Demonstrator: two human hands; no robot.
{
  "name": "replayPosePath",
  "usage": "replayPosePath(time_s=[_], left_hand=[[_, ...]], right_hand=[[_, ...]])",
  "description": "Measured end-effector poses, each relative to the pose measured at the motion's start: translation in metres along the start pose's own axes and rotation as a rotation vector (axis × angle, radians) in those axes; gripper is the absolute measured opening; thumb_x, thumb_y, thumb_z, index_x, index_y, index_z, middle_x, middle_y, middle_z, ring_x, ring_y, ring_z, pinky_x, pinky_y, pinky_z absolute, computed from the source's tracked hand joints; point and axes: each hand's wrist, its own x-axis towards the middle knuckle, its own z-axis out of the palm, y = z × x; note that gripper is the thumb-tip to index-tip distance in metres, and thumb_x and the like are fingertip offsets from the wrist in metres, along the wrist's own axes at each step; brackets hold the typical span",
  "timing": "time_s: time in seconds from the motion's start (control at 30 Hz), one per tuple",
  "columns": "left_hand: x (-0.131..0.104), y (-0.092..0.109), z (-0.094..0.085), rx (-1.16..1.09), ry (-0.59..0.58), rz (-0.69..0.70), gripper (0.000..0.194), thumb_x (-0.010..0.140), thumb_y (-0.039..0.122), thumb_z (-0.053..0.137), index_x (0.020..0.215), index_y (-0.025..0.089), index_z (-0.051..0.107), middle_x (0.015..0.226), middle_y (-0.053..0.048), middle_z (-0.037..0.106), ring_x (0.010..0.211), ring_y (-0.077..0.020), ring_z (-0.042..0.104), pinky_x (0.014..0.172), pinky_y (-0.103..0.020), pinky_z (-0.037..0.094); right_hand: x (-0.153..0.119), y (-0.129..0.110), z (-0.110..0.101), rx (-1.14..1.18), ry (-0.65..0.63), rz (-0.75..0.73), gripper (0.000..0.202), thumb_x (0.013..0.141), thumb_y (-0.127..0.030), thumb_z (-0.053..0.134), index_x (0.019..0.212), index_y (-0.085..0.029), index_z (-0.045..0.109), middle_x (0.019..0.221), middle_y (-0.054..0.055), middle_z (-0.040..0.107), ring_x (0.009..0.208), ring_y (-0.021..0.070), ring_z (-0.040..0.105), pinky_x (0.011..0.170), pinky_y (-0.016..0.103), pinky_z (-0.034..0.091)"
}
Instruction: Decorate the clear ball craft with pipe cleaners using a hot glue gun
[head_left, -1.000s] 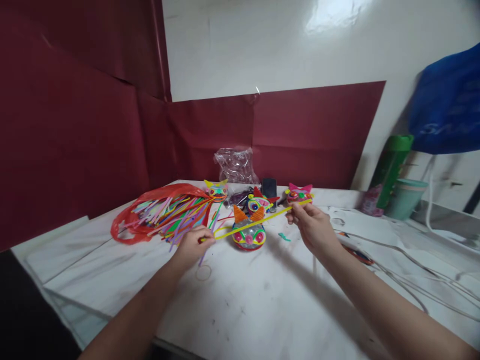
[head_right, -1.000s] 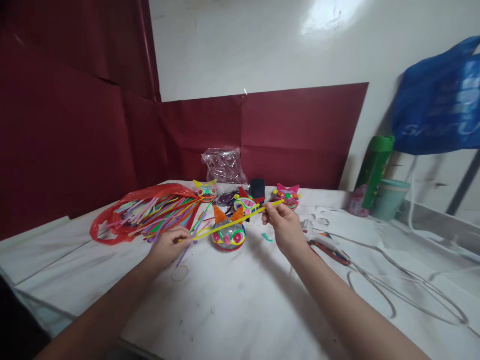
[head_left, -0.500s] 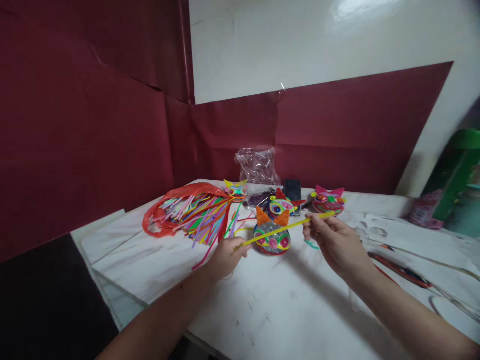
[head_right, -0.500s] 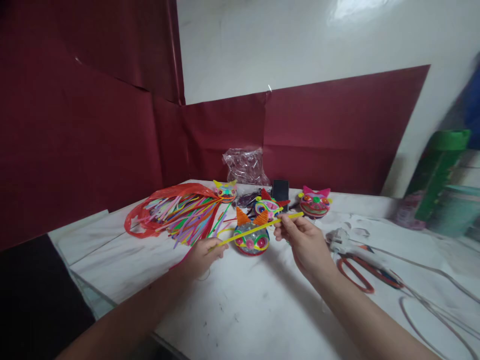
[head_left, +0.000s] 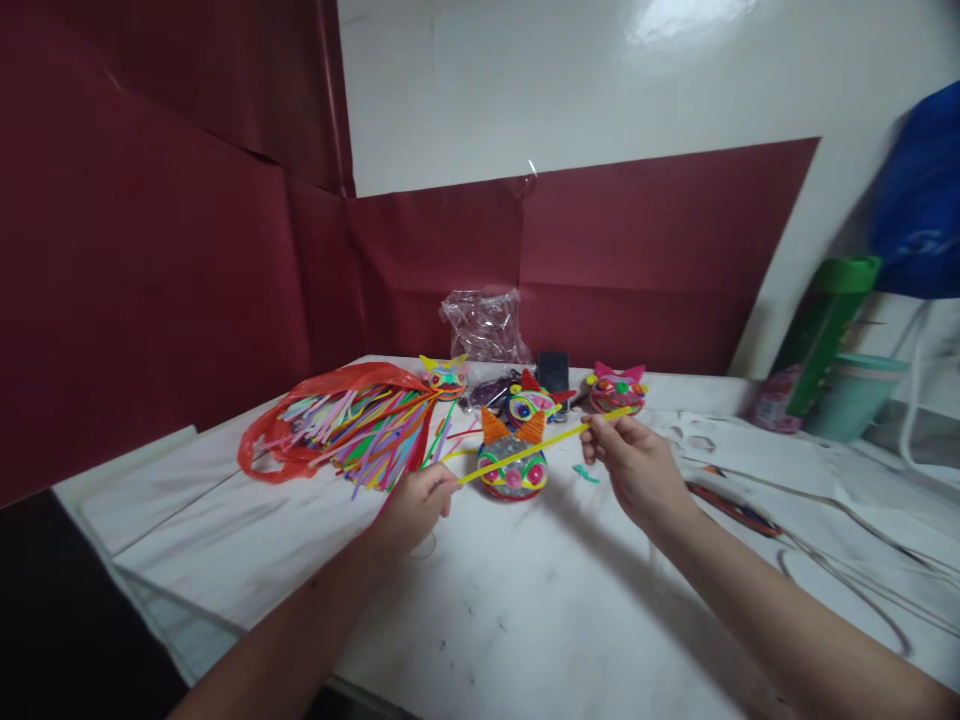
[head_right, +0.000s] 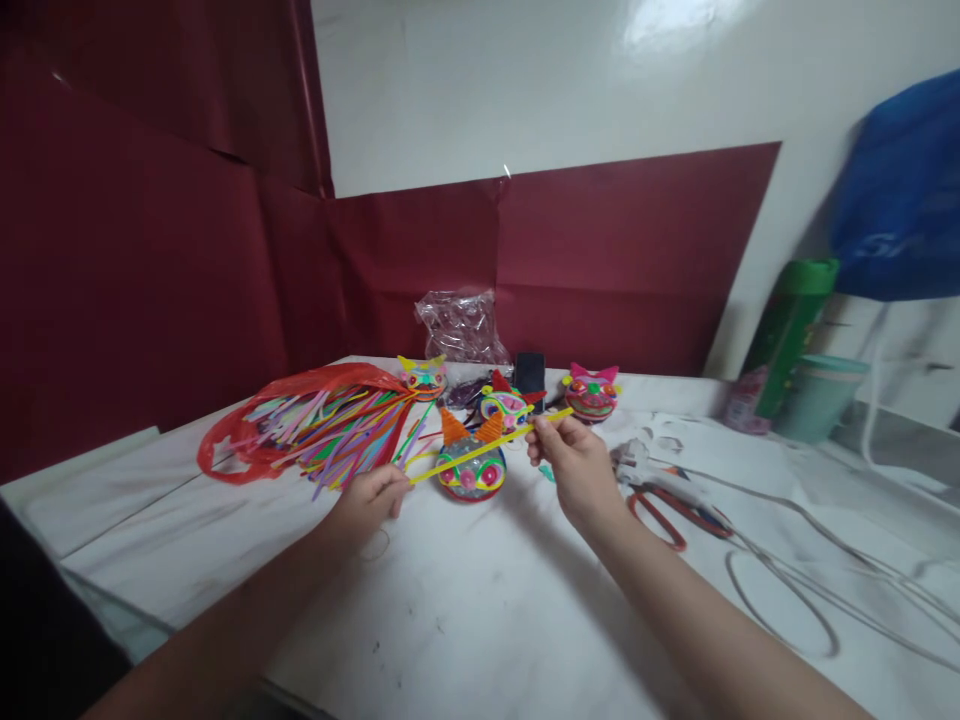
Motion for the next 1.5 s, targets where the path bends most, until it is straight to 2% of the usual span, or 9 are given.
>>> replayPosePath(time_s=[0.1, 0.23, 0.47, 0.57, 0.77, 1.0, 1.17, 1.43, 1.5], left_hand=[[0.001, 0.002, -0.001, 0.014, 0.008, -0.004, 0.022, 0.08, 0.032, 0.048, 0.063, 0.02, 0.053, 0.053, 0.005, 0.052, 0.052, -0.0114, 0.046, 0.057, -0.024, 0.036], [0.001, 0.006, -0.003, 0.057, 0.123, -0.032, 0.025, 0.082, 0.035, 0.046, 0.062, 0.021, 0.047, 0.049, 0.008, 0.04, 0.05, -0.0111, 0.039, 0.053, -0.024, 0.031], [0.001, 0.006, -0.008, 0.068, 0.196, -0.051, 0.023, 0.081, 0.034, 0.048, 0.063, 0.021, 0.052, 0.052, 0.006, 0.046, 0.055, -0.0122, 0.045, 0.059, -0.025, 0.036], [0.001, 0.005, -0.008, 0.045, 0.145, -0.035, 0.023, 0.081, 0.033, 0.047, 0.063, 0.02, 0.054, 0.056, 0.004, 0.054, 0.058, -0.012, 0.05, 0.063, -0.025, 0.038], [0.0, 0.004, -0.007, -0.01, 0.07, -0.108, 0.027, 0.082, 0.036, 0.047, 0.06, 0.019, 0.053, 0.049, 0.005, 0.05, 0.046, -0.0091, 0.042, 0.051, -0.022, 0.034], [-0.002, -0.003, -0.009, -0.139, -0.223, -0.141, 0.022, 0.073, 0.035, 0.058, 0.063, 0.016, 0.061, 0.055, 0.001, 0.059, 0.045, -0.0071, 0.042, 0.046, -0.021, 0.032], [-0.002, -0.001, -0.003, -0.241, -0.347, -0.189, 0.023, 0.066, 0.032, 0.061, 0.084, 0.016, 0.063, 0.062, 0.001, 0.064, 0.053, -0.0102, 0.052, 0.054, -0.023, 0.041], [0.005, 0.006, -0.004, -0.199, -0.091, -0.239, 0.032, 0.072, 0.049, 0.056, 0.065, 0.017, 0.058, 0.054, 0.003, 0.051, 0.045, -0.0081, 0.036, 0.046, -0.022, 0.028], [0.007, 0.007, -0.008, -0.128, -0.044, -0.179, 0.038, 0.072, 0.052, 0.056, 0.058, 0.017, 0.057, 0.059, 0.0, 0.054, 0.053, -0.0106, 0.043, 0.05, -0.022, 0.032]], right_hand=[[0.003, -0.004, -0.001, 0.019, 0.03, -0.013, 0.038, 0.057, -0.049, 0.083, 0.069, -0.017, 0.066, 0.058, -0.001, 0.061, 0.049, 0.0088, 0.05, 0.046, 0.021, 0.042], [0.005, -0.009, -0.002, 0.005, 0.029, -0.035, 0.038, 0.058, -0.049, 0.082, 0.07, -0.017, 0.066, 0.058, -0.001, 0.06, 0.049, 0.0092, 0.05, 0.045, 0.022, 0.042], [0.007, -0.016, -0.004, 0.038, 0.04, -0.066, 0.037, 0.058, -0.047, 0.083, 0.068, -0.017, 0.064, 0.058, -0.001, 0.061, 0.049, 0.0087, 0.051, 0.045, 0.021, 0.043], [0.009, -0.016, -0.007, 0.048, 0.051, -0.075, 0.038, 0.059, -0.048, 0.082, 0.067, -0.017, 0.063, 0.056, -0.001, 0.062, 0.048, 0.0094, 0.054, 0.044, 0.02, 0.044], [0.013, -0.015, -0.015, 0.023, 0.032, -0.059, 0.039, 0.063, -0.052, 0.079, 0.073, -0.018, 0.062, 0.055, 0.0, 0.065, 0.044, 0.0111, 0.057, 0.041, 0.02, 0.047], [0.014, -0.036, -0.016, 0.049, -0.128, -0.048, 0.037, 0.063, -0.048, 0.081, 0.074, -0.018, 0.064, 0.061, 0.0, 0.066, 0.045, 0.0107, 0.059, 0.044, 0.022, 0.05], [0.009, -0.043, -0.01, -0.02, -0.166, -0.073, 0.033, 0.066, -0.045, 0.08, 0.075, -0.017, 0.065, 0.07, 0.003, 0.069, 0.053, 0.0138, 0.064, 0.049, 0.026, 0.052], [0.015, -0.039, -0.014, -0.037, -0.243, -0.048, 0.034, 0.067, -0.049, 0.077, 0.074, -0.018, 0.065, 0.062, 0.002, 0.07, 0.055, 0.0156, 0.066, 0.052, 0.028, 0.053], [0.017, -0.041, -0.015, -0.046, -0.245, -0.058, 0.035, 0.068, -0.05, 0.076, 0.072, -0.018, 0.064, 0.058, 0.001, 0.068, 0.053, 0.0148, 0.064, 0.052, 0.027, 0.052]])
